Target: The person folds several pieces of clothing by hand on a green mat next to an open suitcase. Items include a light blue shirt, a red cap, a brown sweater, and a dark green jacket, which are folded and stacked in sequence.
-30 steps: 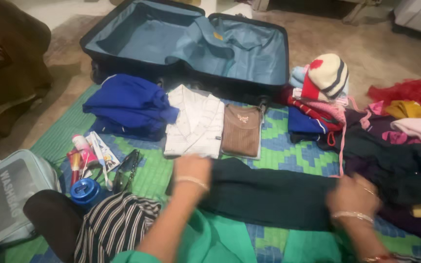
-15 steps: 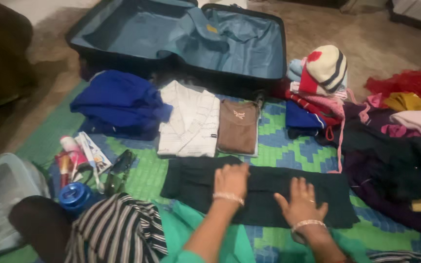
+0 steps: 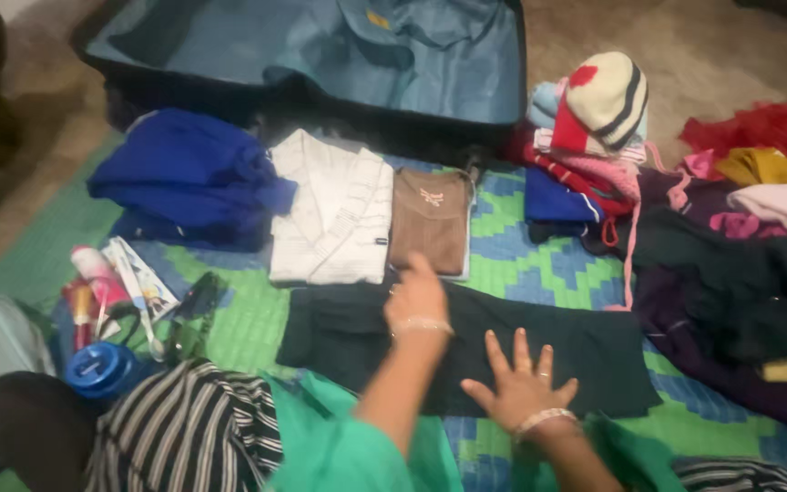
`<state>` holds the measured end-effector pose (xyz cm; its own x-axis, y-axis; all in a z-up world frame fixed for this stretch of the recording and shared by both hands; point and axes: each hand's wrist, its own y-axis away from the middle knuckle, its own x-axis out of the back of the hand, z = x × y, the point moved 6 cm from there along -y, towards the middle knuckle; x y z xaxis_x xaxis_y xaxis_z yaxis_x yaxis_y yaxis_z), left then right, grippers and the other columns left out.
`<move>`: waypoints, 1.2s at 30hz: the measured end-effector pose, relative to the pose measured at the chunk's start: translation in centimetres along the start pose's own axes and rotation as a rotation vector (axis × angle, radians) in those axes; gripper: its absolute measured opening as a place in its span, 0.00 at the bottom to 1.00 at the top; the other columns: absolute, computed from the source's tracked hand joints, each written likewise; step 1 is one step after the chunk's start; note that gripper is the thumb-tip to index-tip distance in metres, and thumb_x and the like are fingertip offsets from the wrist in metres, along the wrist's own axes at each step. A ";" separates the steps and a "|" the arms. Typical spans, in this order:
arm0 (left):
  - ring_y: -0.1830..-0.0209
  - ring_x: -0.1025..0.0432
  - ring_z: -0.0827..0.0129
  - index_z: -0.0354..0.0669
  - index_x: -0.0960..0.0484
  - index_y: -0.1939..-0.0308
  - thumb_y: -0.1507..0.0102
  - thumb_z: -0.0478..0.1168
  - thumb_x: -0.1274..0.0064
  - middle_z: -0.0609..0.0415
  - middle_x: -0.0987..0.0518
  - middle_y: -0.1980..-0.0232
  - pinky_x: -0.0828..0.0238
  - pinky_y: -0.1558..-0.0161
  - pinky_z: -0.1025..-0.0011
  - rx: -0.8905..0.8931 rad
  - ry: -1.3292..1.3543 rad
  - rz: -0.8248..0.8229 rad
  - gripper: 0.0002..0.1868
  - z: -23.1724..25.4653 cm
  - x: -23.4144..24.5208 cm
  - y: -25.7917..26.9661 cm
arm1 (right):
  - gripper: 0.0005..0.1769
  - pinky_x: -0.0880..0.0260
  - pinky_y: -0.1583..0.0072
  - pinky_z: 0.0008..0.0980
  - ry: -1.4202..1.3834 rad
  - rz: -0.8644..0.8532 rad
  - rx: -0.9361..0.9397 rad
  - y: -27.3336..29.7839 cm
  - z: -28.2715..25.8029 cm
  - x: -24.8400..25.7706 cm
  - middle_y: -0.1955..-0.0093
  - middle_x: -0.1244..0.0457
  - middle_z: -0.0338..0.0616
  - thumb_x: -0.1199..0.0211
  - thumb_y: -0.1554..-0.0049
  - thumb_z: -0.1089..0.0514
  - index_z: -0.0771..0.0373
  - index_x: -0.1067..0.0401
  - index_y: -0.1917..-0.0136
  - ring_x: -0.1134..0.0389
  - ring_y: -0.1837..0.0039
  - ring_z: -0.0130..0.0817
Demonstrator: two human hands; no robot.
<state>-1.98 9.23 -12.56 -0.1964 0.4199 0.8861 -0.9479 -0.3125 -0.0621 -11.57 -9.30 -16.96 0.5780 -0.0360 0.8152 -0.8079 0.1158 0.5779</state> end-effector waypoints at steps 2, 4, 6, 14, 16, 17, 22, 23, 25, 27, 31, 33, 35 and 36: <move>0.58 0.22 0.50 0.40 0.29 0.47 0.31 0.37 0.59 0.44 0.22 0.58 0.21 0.62 0.55 -0.178 0.010 0.137 0.10 2.8 0.1 3.0 | 0.40 0.54 0.26 0.69 -0.106 0.202 0.095 -1.0 1.3 1.1 0.15 0.61 0.40 0.46 0.44 0.28 0.32 0.51 0.22 0.59 0.16 0.51; 0.54 0.24 0.49 0.43 0.26 0.54 0.34 0.38 0.55 0.43 0.23 0.55 0.24 0.56 0.53 -0.353 0.081 -0.008 0.06 5.1 -1.5 6.3 | 0.32 0.39 0.28 0.54 -0.312 0.396 0.203 -2.4 4.0 3.1 0.24 0.43 0.47 0.40 0.43 0.39 0.45 0.35 0.28 0.41 0.24 0.49; 0.50 0.25 0.48 0.41 0.23 0.53 0.33 0.35 0.53 0.43 0.23 0.53 0.24 0.52 0.53 -0.404 0.154 -0.120 0.07 7.3 -2.8 9.0 | 0.26 0.32 0.32 0.44 -0.422 0.454 0.281 -3.3 7.3 4.0 0.33 0.33 0.54 0.39 0.43 0.48 0.56 0.29 0.33 0.32 0.32 0.52; 0.32 0.37 0.47 0.43 0.23 0.41 0.51 0.33 0.30 0.43 0.31 0.35 0.32 0.39 0.51 -0.443 0.023 -0.551 0.34 12.5 -4.0 15.2 | 0.21 0.32 0.34 0.40 -0.314 0.372 0.309 -3.5 14.5 2.6 0.40 0.30 0.50 0.38 0.47 0.59 0.56 0.22 0.40 0.30 0.36 0.49; 0.30 0.38 0.48 0.44 0.23 0.40 0.50 0.35 0.30 0.44 0.32 0.34 0.35 0.38 0.49 -0.426 0.011 -0.562 0.34 13.1 -3.6 15.5 | 0.19 0.30 0.34 0.39 -0.374 0.415 0.219 -3.8 15.2 2.2 0.41 0.28 0.51 0.36 0.47 0.57 0.58 0.20 0.42 0.28 0.38 0.48; 0.30 0.38 0.48 0.43 0.23 0.40 0.50 0.36 0.30 0.45 0.31 0.33 0.36 0.37 0.48 -0.435 0.006 -0.566 0.34 13.4 -3.5 15.8 | 0.18 0.29 0.34 0.39 -0.402 0.435 0.172 -4.0 15.8 2.1 0.41 0.28 0.51 0.35 0.47 0.56 0.59 0.19 0.43 0.27 0.38 0.48; 0.29 0.38 0.52 0.45 0.18 0.43 0.48 0.34 0.31 0.48 0.28 0.34 0.37 0.37 0.46 -0.467 -0.095 -0.600 0.29 14.3 -3.5 16.6 | 0.30 0.33 0.37 0.52 -0.378 0.634 -0.240 -4.7 20.6 3.4 0.41 0.34 0.64 0.26 0.53 0.50 0.63 0.25 0.39 0.33 0.36 0.61; 0.29 0.37 0.52 0.45 0.17 0.44 0.48 0.34 0.32 0.49 0.27 0.35 0.37 0.37 0.45 -0.453 -0.090 -0.594 0.27 14.2 -3.5 16.4 | 0.34 0.34 0.40 0.56 -0.388 0.601 -0.341 -4.9 21.4 3.1 0.41 0.37 0.69 0.24 0.53 0.48 0.64 0.27 0.38 0.35 0.37 0.65; 0.29 0.36 0.53 0.45 0.16 0.45 0.48 0.33 0.33 0.50 0.26 0.36 0.37 0.37 0.45 -0.448 -0.087 -0.596 0.25 14.0 -3.6 16.3 | 0.32 0.33 0.39 0.53 -0.483 0.592 -0.369 -5.2 22.0 2.6 0.40 0.35 0.66 0.26 0.52 0.48 0.63 0.27 0.38 0.34 0.37 0.63; 0.30 0.36 0.54 0.45 0.16 0.46 0.48 0.33 0.33 0.51 0.25 0.37 0.36 0.37 0.46 -0.464 -0.089 -0.613 0.25 14.0 -3.9 16.3 | 0.29 0.33 0.37 0.51 -0.559 0.592 -0.360 -5.5 22.6 2.1 0.40 0.33 0.64 0.28 0.49 0.48 0.63 0.25 0.38 0.33 0.36 0.61; 0.37 0.27 0.48 0.43 0.15 0.47 0.43 0.39 0.38 0.44 0.20 0.41 0.31 0.40 0.49 -0.451 0.082 -0.588 0.19 13.7 -3.9 15.4 | 0.23 0.33 0.34 0.52 -0.646 0.625 -0.330 -6.7 24.1 2.0 0.38 0.31 0.62 0.35 0.46 0.51 0.61 0.21 0.38 0.32 0.34 0.61; 0.41 0.24 0.47 0.43 0.13 0.49 0.42 0.40 0.41 0.41 0.18 0.43 0.27 0.41 0.51 -0.458 0.117 -0.655 0.17 13.4 -4.6 15.4 | 0.23 0.32 0.34 0.52 -0.583 0.555 -0.350 -7.4 25.0 1.0 0.38 0.31 0.63 0.35 0.46 0.52 0.62 0.20 0.39 0.31 0.35 0.62; 0.41 0.24 0.46 0.42 0.14 0.50 0.43 0.40 0.41 0.40 0.18 0.44 0.26 0.43 0.53 -0.433 0.048 -0.734 0.18 13.0 -5.4 15.6 | 0.24 0.30 0.36 0.52 -0.435 0.404 -0.359 -8.5 25.1 0.3 0.39 0.31 0.65 0.31 0.48 0.51 0.67 0.19 0.42 0.31 0.35 0.63; 0.41 0.24 0.46 0.41 0.14 0.50 0.44 0.40 0.40 0.39 0.18 0.44 0.25 0.44 0.53 -0.422 0.013 -0.769 0.18 12.8 -5.7 15.6 | 0.25 0.31 0.35 0.51 -0.457 0.438 -0.327 -8.6 24.9 0.4 0.40 0.31 0.66 0.32 0.46 0.49 0.67 0.20 0.42 0.31 0.36 0.63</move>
<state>-12.49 -8.95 -12.68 0.5350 0.3951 0.7467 -0.8317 0.4014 0.3835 -7.25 -35.02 -20.62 0.0436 -0.3224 0.9456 -0.8375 0.5042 0.2105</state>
